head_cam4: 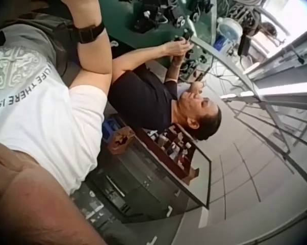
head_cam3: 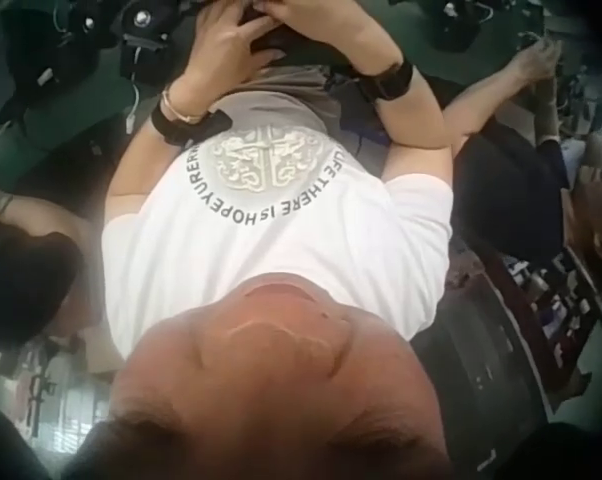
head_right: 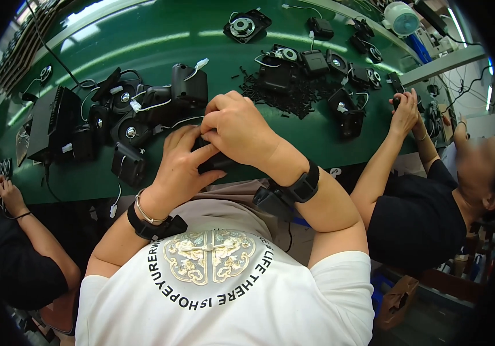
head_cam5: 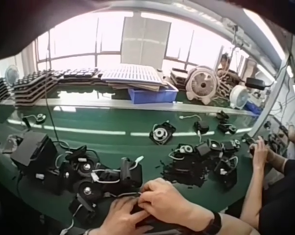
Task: The person picks up a speaker and a housing, threads the wire through, and presses the speaker into place. They then snap a back cover onto the housing and insert screws into the holes by hand.
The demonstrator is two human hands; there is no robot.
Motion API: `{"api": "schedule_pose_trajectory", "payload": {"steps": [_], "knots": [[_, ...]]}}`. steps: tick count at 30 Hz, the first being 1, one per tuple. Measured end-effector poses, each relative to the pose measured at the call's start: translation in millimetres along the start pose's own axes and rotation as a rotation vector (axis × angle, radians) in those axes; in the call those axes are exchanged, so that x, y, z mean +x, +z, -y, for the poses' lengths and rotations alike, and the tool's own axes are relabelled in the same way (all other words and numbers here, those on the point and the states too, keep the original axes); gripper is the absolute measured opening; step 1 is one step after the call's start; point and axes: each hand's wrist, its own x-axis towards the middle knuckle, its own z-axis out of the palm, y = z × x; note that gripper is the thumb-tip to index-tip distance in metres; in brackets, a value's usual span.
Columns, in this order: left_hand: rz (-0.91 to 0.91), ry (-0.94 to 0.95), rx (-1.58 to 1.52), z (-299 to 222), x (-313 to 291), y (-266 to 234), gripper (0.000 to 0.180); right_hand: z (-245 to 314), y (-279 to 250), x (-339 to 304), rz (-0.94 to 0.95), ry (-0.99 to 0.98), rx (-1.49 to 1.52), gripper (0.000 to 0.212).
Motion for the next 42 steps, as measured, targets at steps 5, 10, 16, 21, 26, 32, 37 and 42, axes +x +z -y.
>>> {"api": "schedule_pose_trajectory", "payload": {"steps": [5,10,16,21,26,32,37,42], "knots": [[-0.037,0.0,0.02,-5.1,2.3,0.9,0.056,-1.0,-9.3,-14.9,-0.24,-0.131,0.256,0.015],[-0.046,0.123,-0.016,-32.8,12.5,-23.1,0.059,-14.1,-31.9,-54.6,-0.464,-0.028,0.374,0.011],[-0.061,0.353,0.206,-56.6,90.3,-132.2,0.065,-32.4,-55.9,-75.2,-0.633,0.138,0.495,0.01],[-0.104,0.176,0.236,30.3,190.0,-160.9,0.061,-46.4,-81.1,-40.9,-0.702,0.244,0.478,0.013],[0.0,0.076,0.349,146.7,259.0,-137.8,0.059,-119.5,-132.1,-16.8,-0.676,0.352,0.234,0.017],[0.179,-0.111,0.215,221.9,273.2,-77.8,0.058,-201.3,-181.4,-9.7,-0.605,0.507,0.177,0.019],[0.218,-0.15,0.22,249.7,266.1,-58.0,0.06,-242.5,-183.2,36.3,-0.431,0.48,0.1,0.028],[0.189,-0.128,0.232,260.6,256.4,-57.3,0.065,-229.2,-146.5,104.7,-0.229,0.333,-0.057,0.053]]}}
